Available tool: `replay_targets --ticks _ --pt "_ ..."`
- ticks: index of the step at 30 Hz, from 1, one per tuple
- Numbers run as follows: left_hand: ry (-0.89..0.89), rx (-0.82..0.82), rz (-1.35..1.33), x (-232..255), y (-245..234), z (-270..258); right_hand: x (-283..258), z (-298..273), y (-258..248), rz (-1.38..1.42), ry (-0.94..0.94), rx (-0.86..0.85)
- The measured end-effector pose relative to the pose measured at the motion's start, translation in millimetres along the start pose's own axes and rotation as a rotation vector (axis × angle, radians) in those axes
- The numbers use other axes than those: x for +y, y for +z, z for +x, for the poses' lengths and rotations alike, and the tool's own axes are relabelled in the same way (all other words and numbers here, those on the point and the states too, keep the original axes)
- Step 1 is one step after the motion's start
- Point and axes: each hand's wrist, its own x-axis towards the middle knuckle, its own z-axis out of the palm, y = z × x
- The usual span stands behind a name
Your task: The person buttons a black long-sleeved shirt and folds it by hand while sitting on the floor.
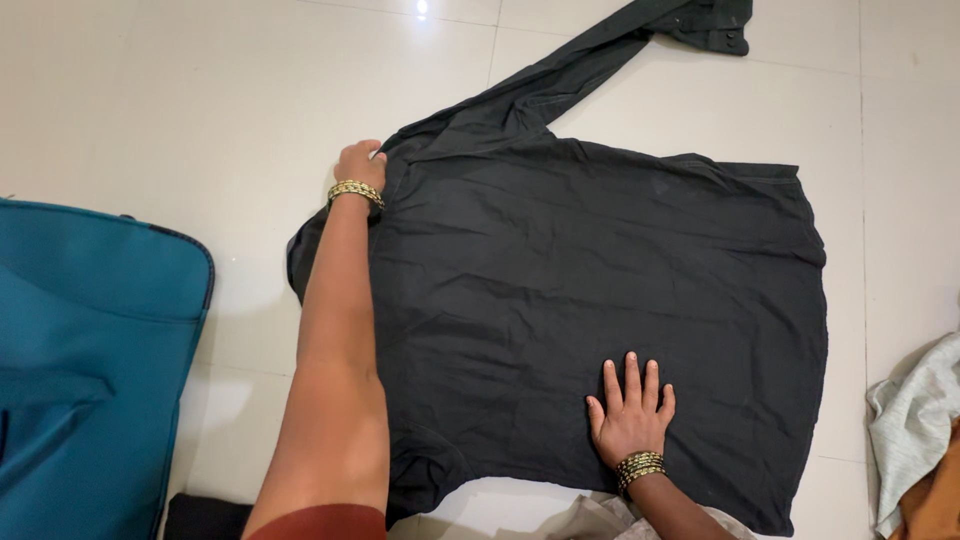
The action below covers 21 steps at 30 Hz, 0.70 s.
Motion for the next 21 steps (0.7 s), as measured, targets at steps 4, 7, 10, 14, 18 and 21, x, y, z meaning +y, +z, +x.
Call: replay_targets --ticks 4,7,10,14,18,21 --pt "0.007 -0.160 0.019 -7 13 5 0 0 0 0.002 -0.007 -0.010" --pt "0.070 -0.153 0.038 -7 21 8 1 0 2 0.004 -0.013 -0.004" --pt "-0.007 -0.274 0.118 -11 25 18 1 1 2 -0.002 -0.003 -0.023" --pt "0.060 -0.161 0.195 -14 28 41 2 0 2 0.003 0.001 -0.035" --pt "0.167 0.235 0.146 22 9 6 5 -1 0 0.032 -0.006 -0.008" --pt "0.348 0.341 0.533 47 -18 -48 4 0 -2 0.047 -0.009 0.004"
